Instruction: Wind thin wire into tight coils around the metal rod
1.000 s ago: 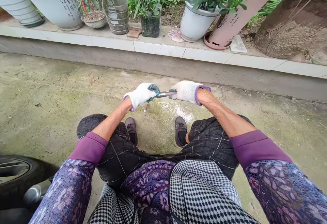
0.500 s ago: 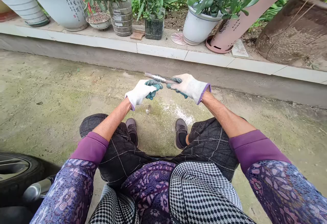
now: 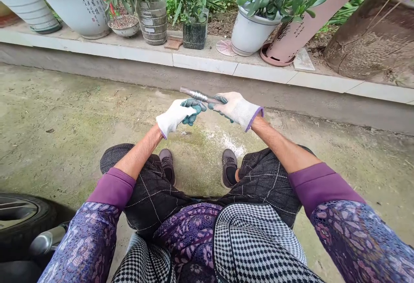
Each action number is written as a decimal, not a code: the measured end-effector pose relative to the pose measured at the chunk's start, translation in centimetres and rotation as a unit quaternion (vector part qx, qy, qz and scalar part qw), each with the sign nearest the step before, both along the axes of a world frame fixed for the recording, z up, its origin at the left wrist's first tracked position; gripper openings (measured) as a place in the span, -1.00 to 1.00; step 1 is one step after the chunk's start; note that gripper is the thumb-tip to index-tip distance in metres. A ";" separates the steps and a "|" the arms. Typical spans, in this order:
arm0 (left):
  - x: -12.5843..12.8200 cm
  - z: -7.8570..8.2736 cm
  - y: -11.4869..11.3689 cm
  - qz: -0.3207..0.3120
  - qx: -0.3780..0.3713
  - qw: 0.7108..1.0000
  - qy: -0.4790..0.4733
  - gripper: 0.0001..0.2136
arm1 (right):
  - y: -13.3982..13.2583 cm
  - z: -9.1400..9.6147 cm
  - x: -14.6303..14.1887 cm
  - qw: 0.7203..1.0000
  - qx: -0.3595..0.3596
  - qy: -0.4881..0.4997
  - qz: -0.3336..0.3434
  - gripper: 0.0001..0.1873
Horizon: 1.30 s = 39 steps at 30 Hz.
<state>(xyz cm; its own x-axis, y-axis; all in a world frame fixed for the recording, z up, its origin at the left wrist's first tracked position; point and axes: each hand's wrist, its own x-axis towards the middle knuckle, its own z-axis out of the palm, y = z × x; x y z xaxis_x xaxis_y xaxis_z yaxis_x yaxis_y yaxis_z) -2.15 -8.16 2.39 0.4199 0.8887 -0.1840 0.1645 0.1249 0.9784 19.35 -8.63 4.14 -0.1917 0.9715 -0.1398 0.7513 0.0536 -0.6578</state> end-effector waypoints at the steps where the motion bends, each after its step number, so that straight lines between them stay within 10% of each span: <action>1: 0.1 -0.1 0.1 0.008 -0.004 1.000 0.004 -0.90 | -0.1 0.1 0.1 0.999 -0.028 0.034 -0.007 -0.83; 15: 0.2 -0.2 0.2 -0.011 0.023 1.000 0.001 -0.83 | -1.8 -0.4 1.5 0.865 -0.324 0.371 0.095 -0.66; 26: -0.5 -0.8 0.0 -0.081 0.007 0.995 -0.057 -0.50 | -1.9 -0.2 1.0 0.856 -0.346 0.372 0.099 -0.69; 39: -0.7 0.3 -0.2 -0.141 0.013 0.987 -0.083 -0.63 | -2.0 -0.3 1.5 0.883 -0.307 0.347 0.076 -0.61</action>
